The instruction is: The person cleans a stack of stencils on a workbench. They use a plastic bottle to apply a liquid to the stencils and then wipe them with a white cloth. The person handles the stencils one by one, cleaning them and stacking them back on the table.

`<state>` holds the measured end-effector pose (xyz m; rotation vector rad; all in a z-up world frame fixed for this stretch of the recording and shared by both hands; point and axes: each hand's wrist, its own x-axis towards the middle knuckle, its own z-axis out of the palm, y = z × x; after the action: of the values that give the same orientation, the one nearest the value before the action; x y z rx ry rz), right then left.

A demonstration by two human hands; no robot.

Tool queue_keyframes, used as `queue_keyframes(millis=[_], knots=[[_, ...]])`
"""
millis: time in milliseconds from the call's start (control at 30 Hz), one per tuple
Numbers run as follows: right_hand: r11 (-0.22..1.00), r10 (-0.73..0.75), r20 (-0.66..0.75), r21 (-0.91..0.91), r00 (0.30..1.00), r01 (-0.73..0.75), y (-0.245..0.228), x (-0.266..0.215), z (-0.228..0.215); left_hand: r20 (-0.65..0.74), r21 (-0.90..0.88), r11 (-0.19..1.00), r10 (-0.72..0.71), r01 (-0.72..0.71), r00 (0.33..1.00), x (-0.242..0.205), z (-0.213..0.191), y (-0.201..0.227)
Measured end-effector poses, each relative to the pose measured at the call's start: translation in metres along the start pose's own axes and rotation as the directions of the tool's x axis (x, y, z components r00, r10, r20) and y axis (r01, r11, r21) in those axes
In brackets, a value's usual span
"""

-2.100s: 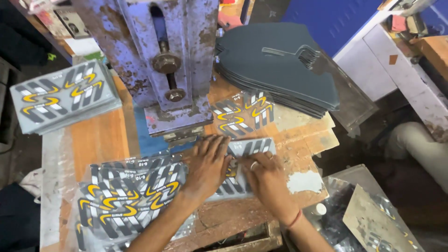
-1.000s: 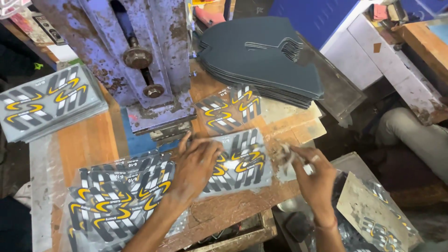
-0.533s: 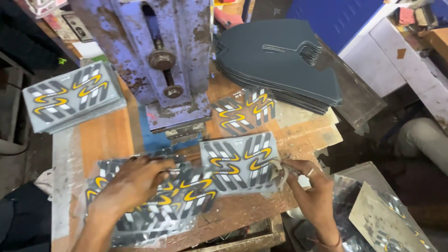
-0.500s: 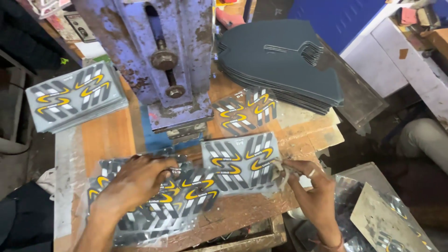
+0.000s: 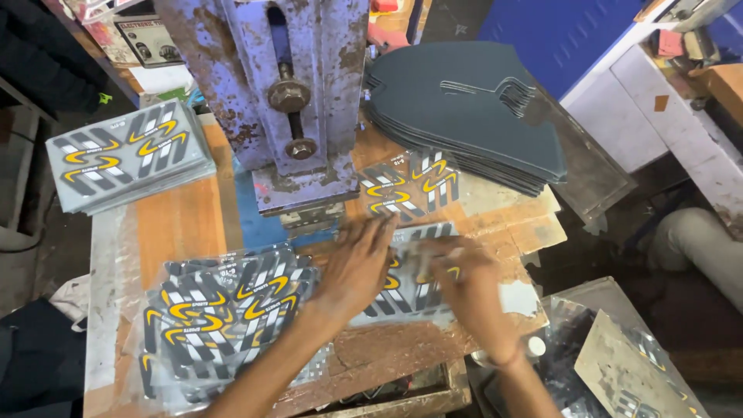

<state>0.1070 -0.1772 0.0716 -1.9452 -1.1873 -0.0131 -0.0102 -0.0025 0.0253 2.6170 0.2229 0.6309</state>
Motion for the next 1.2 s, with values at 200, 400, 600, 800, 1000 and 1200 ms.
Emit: queue_keyframes(millis=[200,400,600,800,1000,1200], knots=[[0.933,-0.22,0.095,-0.27,0.971,0.237,0.002,0.005,0.027,-0.165,0.07,0.998,0.007,0.005,0.986,0.005,0.026,-0.009],[0.906,-0.175,0.066,-0.38,0.982,0.187,0.039,0.052,0.033,-0.19,0.025,1.0,0.011,-0.007,0.982,0.009,0.025,-0.009],[0.994,-0.048,-0.162,-0.105,0.986,0.032,0.018,0.028,-0.017,-0.228,-0.022,0.999,-0.05,0.046,0.973,0.006,0.023,-0.007],[0.99,-0.014,-0.074,-0.144,0.997,0.003,0.037,-0.049,-0.014,-0.21,0.018,1.0,0.016,-0.012,0.977,0.01,0.029,-0.011],[0.927,-0.095,-0.132,-0.373,0.987,0.039,0.048,-0.018,-0.004,-0.171,-0.014,1.0,0.016,-0.018,0.985,0.011,0.027,-0.011],[0.916,-0.19,-0.285,-0.397,0.939,0.065,0.05,-0.013,-0.031,-0.191,-0.042,0.998,-0.043,0.035,0.981,0.012,0.021,-0.004]])
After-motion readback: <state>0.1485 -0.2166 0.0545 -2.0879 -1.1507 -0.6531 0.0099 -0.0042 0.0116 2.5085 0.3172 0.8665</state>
